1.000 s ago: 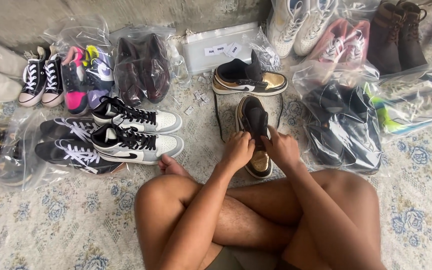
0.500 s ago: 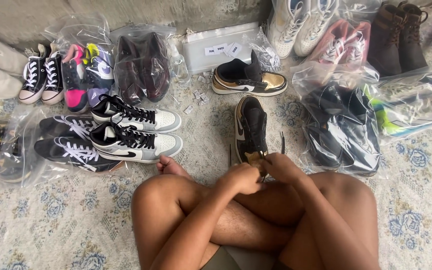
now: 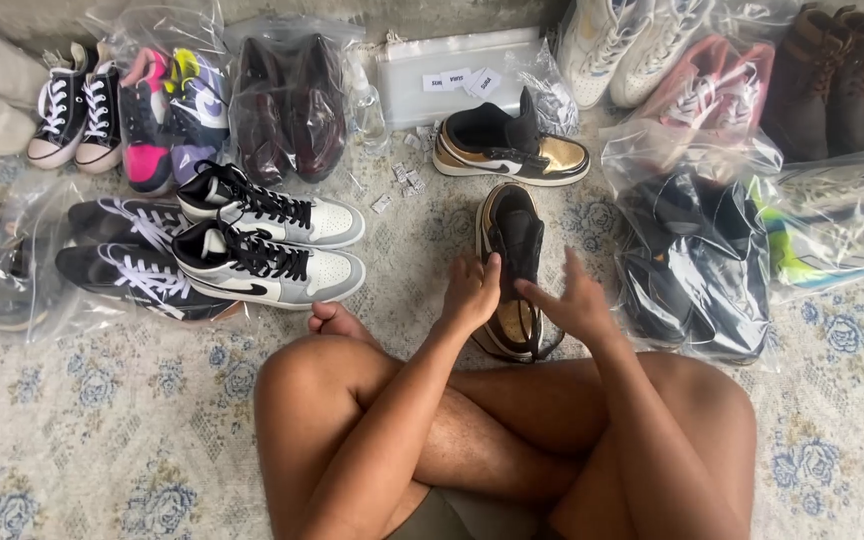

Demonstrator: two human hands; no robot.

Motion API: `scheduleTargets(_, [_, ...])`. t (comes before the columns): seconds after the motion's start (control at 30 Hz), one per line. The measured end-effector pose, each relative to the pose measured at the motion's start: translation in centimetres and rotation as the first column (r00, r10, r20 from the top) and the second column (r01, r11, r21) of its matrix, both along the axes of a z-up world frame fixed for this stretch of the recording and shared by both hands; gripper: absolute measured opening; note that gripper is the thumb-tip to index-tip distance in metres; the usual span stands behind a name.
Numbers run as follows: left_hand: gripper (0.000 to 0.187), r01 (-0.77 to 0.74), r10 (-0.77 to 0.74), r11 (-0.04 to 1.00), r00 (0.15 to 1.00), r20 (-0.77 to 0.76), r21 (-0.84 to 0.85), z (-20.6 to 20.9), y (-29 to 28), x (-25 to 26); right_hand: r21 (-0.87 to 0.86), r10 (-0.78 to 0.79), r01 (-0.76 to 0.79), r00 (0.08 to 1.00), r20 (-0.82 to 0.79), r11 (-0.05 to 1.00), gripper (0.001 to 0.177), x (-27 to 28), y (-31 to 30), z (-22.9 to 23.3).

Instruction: The person is sitting on the floor and threading a black shoelace through the eyelets of a gold and black high-top sneaker.

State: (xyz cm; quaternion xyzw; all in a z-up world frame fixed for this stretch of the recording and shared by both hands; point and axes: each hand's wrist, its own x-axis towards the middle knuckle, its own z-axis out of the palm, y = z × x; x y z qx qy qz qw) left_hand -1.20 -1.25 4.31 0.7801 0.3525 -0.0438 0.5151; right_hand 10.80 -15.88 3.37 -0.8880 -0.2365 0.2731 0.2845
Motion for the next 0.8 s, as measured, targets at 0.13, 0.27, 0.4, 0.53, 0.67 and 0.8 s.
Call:
scheduleTargets(0.13, [0.092, 0.000, -0.007, 0.997, 0.995, -0.103, -0.071, -0.8, -0.4, 1.1, 0.142, -0.086, 0.102, 0.989, -0.121, 0.985, 0.118, -0.2, 3.0, -3.9])
scheduleTargets(0.27, [0.102, 0.004, -0.012, 0.984, 0.999, -0.042, -0.178, -2.7, -1.3, 1.1, 0.147, -0.095, 0.095, 0.995, -0.007, 0.985, 0.097, -1.6, 2.8, -4.4])
scheduleTargets(0.4, [0.105, 0.043, -0.034, 0.969, 0.999, 0.042, -0.241, -2.1, -2.0, 0.8, 0.155, -0.183, 0.172, 0.981, 0.064, 0.973, 0.090, -0.9, 2.3, -5.3])
scheduleTargets(0.53, [0.102, 0.161, -0.145, 0.979, 0.980, 0.134, -0.122, -0.5, -4.1, 0.0, 0.265, -0.267, 0.258, 0.964, -0.003, 0.929, 0.081, -0.2, 2.1, -5.5])
scheduleTargets(0.67, [0.095, 0.341, -0.380, 0.894, 0.920, 0.091, 0.289, 3.7, -5.5, -2.4, 0.494, -0.319, 0.408, 0.912, -0.257, 0.768, 0.057, -0.4, 2.1, -3.9])
scheduleTargets(0.8, [0.089, 0.307, -0.445, 0.819, 0.873, 0.200, 0.484, 4.8, -5.6, -3.1, 0.589, -0.300, 0.502, 0.861, -0.411, 0.633, 0.042, 0.1, 1.4, -3.3])
